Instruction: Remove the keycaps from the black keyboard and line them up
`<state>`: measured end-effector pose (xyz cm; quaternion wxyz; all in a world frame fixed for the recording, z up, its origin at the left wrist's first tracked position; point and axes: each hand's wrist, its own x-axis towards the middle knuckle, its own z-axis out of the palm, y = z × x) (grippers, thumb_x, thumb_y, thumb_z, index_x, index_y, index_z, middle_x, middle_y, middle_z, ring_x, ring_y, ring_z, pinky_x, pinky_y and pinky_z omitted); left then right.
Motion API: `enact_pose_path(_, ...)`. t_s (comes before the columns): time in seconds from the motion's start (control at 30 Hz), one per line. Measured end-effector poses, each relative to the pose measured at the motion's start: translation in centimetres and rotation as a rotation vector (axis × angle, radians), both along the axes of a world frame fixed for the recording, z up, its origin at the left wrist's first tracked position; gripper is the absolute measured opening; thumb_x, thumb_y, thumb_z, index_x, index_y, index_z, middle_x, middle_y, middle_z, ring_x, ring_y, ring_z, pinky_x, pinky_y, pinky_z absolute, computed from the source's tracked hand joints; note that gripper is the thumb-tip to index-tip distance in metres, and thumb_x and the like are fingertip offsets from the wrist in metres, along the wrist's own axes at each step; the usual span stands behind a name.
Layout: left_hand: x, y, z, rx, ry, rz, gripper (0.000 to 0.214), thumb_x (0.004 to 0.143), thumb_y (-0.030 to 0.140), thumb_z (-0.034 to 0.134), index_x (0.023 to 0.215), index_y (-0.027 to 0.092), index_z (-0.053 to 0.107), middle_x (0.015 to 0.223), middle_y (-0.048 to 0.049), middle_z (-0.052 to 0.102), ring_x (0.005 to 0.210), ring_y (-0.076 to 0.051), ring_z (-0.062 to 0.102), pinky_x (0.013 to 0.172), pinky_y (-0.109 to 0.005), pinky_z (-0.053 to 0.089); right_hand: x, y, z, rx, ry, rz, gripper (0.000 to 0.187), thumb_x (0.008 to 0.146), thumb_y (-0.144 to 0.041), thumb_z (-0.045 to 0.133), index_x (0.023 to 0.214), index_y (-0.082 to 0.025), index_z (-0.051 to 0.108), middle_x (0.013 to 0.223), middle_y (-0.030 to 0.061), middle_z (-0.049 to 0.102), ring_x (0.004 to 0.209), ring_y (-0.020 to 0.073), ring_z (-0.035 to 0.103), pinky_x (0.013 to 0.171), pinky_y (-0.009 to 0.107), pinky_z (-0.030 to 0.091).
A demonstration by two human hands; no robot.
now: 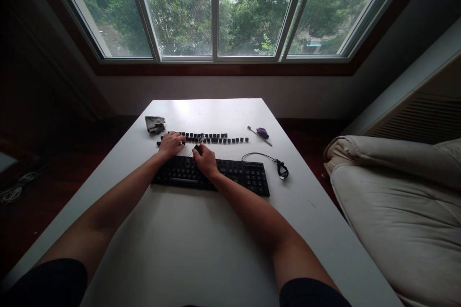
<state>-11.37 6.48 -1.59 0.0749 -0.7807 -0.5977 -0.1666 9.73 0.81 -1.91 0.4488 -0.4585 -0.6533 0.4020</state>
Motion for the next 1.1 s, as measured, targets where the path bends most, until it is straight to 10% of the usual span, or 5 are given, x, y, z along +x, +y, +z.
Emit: enact_pose_path(1.1, 0.6, -2.8, 1.0, 0.047, -0.104, -0.023, 0.017, 0.087, 0.028, 0.060, 0.099, 0.024, 0.071, 0.105, -0.0085, 0.069, 0.102, -0.029, 0.057, 0.091, -0.044, 0.040, 0.1, -0.2, 0.1, 0.072, -0.051, -0.022, 0.018, 0.094, -0.040, 0.048, 0.090, -0.024, 0.056, 0.066, -0.0017, 0.065, 0.061, 0.0183, 0.063, 0.065, 0.028, 0.049)
